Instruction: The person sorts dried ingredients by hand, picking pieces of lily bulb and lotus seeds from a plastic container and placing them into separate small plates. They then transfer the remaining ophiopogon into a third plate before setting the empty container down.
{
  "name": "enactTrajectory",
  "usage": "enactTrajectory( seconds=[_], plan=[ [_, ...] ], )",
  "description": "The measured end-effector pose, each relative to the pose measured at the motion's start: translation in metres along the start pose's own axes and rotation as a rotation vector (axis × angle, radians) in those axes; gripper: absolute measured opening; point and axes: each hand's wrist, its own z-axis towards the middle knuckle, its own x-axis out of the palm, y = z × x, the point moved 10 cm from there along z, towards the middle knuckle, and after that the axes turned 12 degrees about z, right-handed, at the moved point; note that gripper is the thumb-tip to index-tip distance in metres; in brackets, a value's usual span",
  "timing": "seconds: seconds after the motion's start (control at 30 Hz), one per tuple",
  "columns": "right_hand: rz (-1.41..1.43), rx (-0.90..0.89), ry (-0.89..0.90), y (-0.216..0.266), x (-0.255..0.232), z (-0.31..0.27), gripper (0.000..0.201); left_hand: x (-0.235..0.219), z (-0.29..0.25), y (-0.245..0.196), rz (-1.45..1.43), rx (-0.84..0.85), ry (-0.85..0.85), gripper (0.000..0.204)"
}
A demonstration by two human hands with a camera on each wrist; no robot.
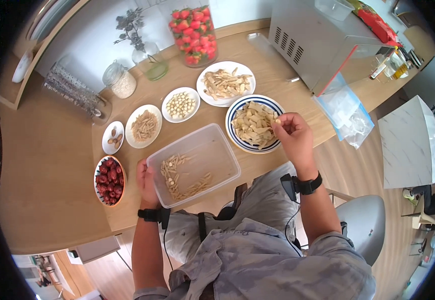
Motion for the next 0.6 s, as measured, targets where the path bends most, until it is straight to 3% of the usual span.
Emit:
enactTrajectory(
  seconds=[0.37, 0.6],
  plan=[
    [0.043, -0.018, 0.014, 0.012, 0.008, 0.005, 0.015, -0.004, -0.001, 0.000, 0.030, -0.016, -0.024, 0.026],
    [0.057, -0.040, -0.025, -0.008, -0.009, -0.004, 0.013, 0.000, -0.001, -0.010, 0.015, 0.002, -0.034, 0.022]
  ],
)
